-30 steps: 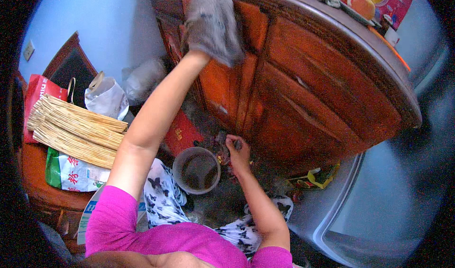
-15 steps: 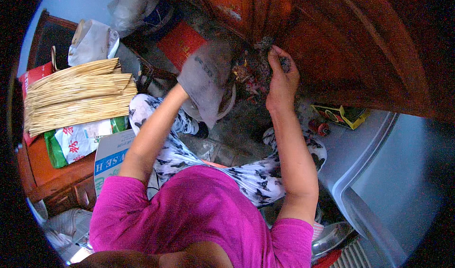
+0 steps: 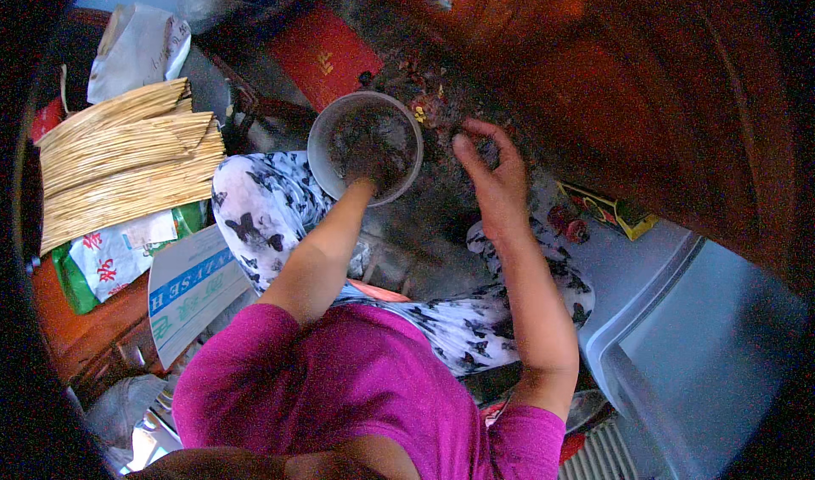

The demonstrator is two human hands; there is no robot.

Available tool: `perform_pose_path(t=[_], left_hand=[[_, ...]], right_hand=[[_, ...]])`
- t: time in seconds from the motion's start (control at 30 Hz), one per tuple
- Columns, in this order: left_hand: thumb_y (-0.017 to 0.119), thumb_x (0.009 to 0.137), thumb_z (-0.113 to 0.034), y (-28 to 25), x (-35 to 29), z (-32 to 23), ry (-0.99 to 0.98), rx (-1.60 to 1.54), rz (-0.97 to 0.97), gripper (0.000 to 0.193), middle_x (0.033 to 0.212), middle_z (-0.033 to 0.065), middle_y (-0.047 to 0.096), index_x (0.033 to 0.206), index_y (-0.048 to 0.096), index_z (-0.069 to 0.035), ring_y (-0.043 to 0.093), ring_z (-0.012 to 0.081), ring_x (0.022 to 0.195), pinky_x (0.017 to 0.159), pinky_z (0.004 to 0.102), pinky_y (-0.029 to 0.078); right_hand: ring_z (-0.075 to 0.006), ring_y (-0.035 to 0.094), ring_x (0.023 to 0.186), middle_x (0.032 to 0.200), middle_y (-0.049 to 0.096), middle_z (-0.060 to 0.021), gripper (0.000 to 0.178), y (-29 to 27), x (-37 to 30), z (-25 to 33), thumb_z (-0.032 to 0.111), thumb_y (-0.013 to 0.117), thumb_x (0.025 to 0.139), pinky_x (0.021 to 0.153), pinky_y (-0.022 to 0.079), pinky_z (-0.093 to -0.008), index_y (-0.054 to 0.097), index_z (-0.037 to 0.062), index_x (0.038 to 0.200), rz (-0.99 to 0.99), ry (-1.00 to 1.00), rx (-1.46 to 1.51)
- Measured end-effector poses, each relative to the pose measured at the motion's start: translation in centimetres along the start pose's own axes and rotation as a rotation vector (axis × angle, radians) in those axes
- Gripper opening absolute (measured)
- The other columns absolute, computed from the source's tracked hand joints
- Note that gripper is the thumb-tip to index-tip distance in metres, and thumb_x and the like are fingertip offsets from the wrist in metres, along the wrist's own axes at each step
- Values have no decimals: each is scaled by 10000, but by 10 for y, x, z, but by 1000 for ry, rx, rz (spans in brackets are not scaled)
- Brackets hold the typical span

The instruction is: The person wipes the front of a wooden cabinet with a cloth, repeatedly dipping the cloth into a bucket of water to wet it. The person cleans the cabinet doors and drawers, focusing on different sections throughout the episode.

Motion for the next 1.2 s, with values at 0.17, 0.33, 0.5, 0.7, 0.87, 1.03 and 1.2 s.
perform_pose_path(t=[0.17,0.33,0.5,0.7,0.87,1.03,1.2], left_hand=[[568,998,-403,57,22,30,153,303,162,685,1614,171,409,1592,391,-110,360,358,1490,1230,496,281],[572,1017,-344,134,78,127,-236,-1054,299,620,1557,123,502,1560,442,-73,504,325,1399,1141,481,424],[649,994,-306,70,13,42,-644,-1484,-183,533,1391,158,634,1429,572,-8,671,309,1152,957,429,558],[774,924,-372,5,-20,43,-509,-1533,-453,535,1198,155,711,1235,660,48,686,299,1021,913,414,549],[858,842,-405,7,-20,59,-549,-1441,-377,613,1246,118,700,1315,626,-93,690,304,1055,826,493,560],[814,870,-356,53,-1,86,-643,-1421,216,600,1312,113,675,1384,580,-155,675,326,1130,872,579,541],[798,876,-343,77,5,87,-533,-1171,403,686,1301,132,681,1462,529,-111,667,323,1159,974,485,515]], right_hand=[[-173,604,1123,1153,664,-57,398,30,3,-36,199,781,925,1024,463,-328,664,56,1278,161,-60,-340],[-306,637,1146,1186,680,-143,376,83,30,-110,223,806,874,1022,483,-410,669,63,1186,286,-194,-467],[-345,621,1134,1165,650,-160,316,121,46,-156,143,788,864,999,485,-427,659,55,1139,94,-275,-694],[-410,554,1176,1240,598,-167,432,135,29,-171,149,794,828,1004,463,-482,618,59,1213,-72,-510,-934],[-435,570,1226,1249,632,-194,447,103,11,-187,158,774,829,1013,480,-503,607,49,1230,-472,44,-771],[-399,708,1021,1068,737,-202,370,89,29,-238,158,725,854,919,540,-487,615,34,1185,-103,271,-660],[-324,726,978,1029,741,-179,354,68,37,-280,152,732,857,885,547,-429,615,18,1163,-95,212,-445]])
Point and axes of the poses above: each hand's wrist, its own x-axis towards the middle knuckle, its own y-axis out of the palm, z = x × y, the point moved 4 cm from there along x, towards the middle knuckle
